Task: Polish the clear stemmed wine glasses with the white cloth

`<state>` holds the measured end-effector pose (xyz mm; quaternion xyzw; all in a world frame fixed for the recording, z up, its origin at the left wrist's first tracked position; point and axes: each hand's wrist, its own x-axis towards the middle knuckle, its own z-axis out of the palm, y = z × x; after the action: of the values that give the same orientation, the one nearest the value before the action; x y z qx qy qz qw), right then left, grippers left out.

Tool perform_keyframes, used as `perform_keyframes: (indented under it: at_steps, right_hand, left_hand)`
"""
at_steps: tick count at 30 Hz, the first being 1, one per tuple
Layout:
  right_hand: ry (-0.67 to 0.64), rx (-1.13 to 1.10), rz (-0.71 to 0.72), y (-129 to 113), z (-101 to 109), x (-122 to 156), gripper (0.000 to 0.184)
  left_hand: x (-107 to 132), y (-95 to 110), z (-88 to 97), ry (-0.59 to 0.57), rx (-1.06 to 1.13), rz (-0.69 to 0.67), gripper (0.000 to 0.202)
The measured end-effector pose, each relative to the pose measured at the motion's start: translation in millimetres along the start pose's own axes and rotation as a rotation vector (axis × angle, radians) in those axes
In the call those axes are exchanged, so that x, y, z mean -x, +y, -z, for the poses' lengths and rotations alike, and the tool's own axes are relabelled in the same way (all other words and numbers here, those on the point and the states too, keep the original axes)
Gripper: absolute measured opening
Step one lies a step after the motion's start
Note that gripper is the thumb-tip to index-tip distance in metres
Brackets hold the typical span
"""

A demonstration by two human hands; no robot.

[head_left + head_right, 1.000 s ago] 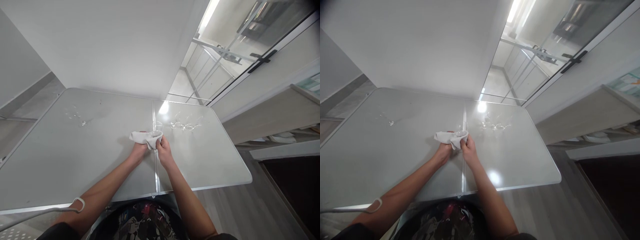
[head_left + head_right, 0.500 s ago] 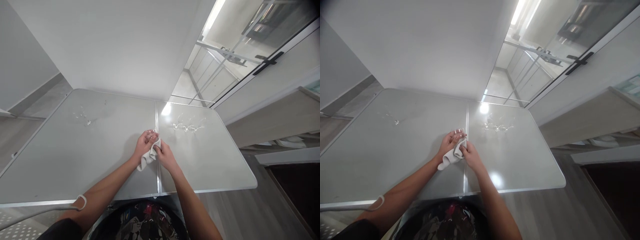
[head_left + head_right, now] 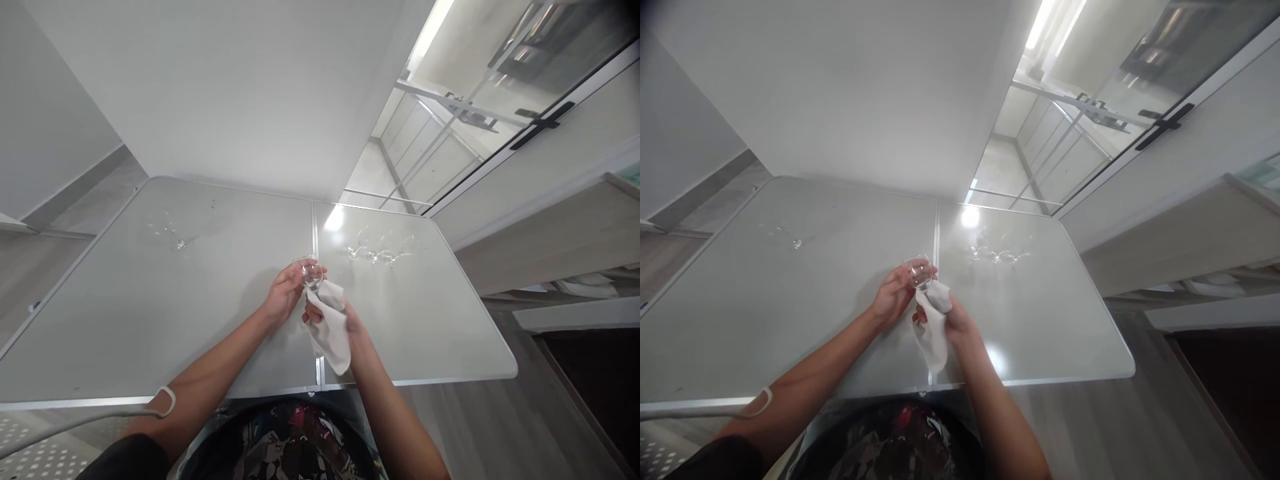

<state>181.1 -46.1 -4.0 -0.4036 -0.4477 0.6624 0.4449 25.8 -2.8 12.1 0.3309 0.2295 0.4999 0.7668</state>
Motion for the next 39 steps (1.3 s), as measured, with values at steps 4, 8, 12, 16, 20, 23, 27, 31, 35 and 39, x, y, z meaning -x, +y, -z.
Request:
perform_keyframes:
  at_steps: [4, 8, 12, 16, 20, 23, 27, 31, 35, 39]
  right_hand:
    - [0.036, 0.26, 0.006, -7.1, 5.1, 1.7, 0.029]
    - [0.331, 0.858, 0.278, -4.4, -0.7, 6.5, 0.02]
    - [0.575, 0.737, 0.367, 9.1, 1.8, 12.7, 0.026]
    - [0.95, 0.083, 0.255, 13.1, 13.4, 10.4, 0.031]
    - [0.682, -0.312, 0.125, 7.0, 7.0, 6.1, 0.036]
    - [0.469, -0.381, 0.076, 5.3, -6.5, 4.3, 0.04]
    - [0.549, -0.298, 0.113, 12.0, -11.9, 0.5, 0.036]
    - [0.775, -0.132, 0.13, 20.0, -6.2, 0.4, 0.035]
    - [0.804, -0.096, 0.174, 20.6, -4.9, 1.3, 0.035]
    - [0.567, -0.211, 0.137, 17.3, -7.1, -2.4, 0.025]
  left_hand:
    - [-0.8, -9.9, 0.9, 0.019, -0.069, -0.059, 0.053]
    - [0.8, -16.6, 0.1, -0.011, -0.205, -0.15, 0.055]
    - [2.5, -12.3, -1.9, -0.067, -0.264, -0.182, 0.057]
    - [1.1, -6.8, -0.9, -0.098, -0.299, -0.262, 0.054]
    - [0.0, -10.0, 2.4, -0.111, -0.306, -0.388, 0.062]
    - [0.3, -16.3, 4.8, -0.13, -0.339, -0.422, 0.063]
    - [2.6, -26.3, 6.6, -0.151, -0.488, -0.463, 0.064]
    - [5.7, -34.5, 6.4, -0.141, -0.587, -0.502, 0.067]
    - [7.2, -35.7, 5.3, -0.156, -0.586, -0.489, 0.067]
    - [7.9, -31.2, 2.9, -0.236, -0.669, -0.528, 0.066]
